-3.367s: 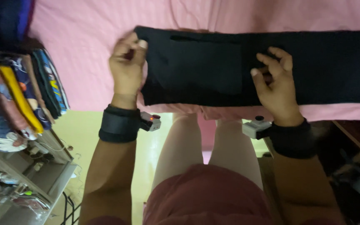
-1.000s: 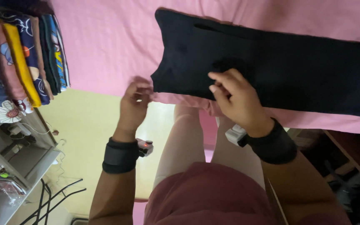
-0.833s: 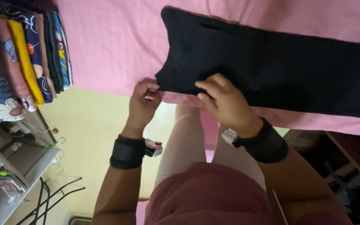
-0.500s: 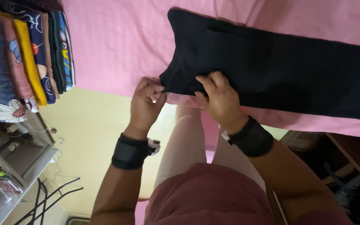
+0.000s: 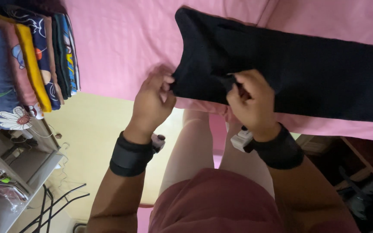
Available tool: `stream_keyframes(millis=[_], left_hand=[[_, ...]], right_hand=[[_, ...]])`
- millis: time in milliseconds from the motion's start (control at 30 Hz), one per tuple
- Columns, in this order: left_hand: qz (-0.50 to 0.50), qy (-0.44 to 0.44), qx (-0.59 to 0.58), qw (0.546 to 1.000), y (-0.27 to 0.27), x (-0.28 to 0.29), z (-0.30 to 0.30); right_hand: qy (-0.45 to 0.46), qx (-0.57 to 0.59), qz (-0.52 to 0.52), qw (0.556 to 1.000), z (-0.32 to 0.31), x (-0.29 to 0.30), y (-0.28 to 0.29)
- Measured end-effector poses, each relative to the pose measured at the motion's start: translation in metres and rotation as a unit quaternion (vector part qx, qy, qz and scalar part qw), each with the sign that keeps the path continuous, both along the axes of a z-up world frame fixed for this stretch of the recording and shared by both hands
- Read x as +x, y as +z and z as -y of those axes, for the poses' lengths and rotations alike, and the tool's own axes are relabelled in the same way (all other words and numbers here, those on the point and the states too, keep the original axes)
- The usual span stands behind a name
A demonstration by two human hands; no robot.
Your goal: The person folds a black t-shirt on a pink bedsheet, smoothing the fabric and aligning the edges before stacking it. They then pick up a green floral top, shake it out, and fold it into a compact shape.
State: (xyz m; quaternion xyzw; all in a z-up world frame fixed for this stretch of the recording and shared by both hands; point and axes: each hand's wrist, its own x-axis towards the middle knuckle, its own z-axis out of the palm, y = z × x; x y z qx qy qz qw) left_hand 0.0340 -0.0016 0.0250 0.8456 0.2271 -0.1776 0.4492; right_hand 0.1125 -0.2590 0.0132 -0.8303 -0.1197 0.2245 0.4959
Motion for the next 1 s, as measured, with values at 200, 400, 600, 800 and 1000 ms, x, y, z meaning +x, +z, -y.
stream_keyframes(millis=[200, 400, 600, 800, 1000], left_hand=[[0.080, 0.012, -0.014, 0.997, -0.025, 0.034, 0.014], [0.060, -0.030, 0.035, 0.997, -0.041, 0.063, 0.025], [0.022, 0.036, 0.001, 0.999, -0.053, 0.077, 0.029], [-0.087, 0.137, -0.148, 0.975, -0.063, 0.084, 0.030], [0.098, 0.049, -0.089, 0.990, -0.077, 0.080, 0.028]], right_hand=[[-0.033, 0.014, 0.020, 0.999, 0.012, 0.012, 0.001], [-0.060, 0.014, 0.003, 0.998, 0.016, 0.017, 0.012], [-0.031, 0.062, 0.010, 0.998, 0.022, 0.021, 0.025], [-0.011, 0.135, -0.145, 0.980, 0.016, 0.016, 0.035], [0.006, 0.140, -0.082, 0.987, 0.016, 0.008, 0.032]])
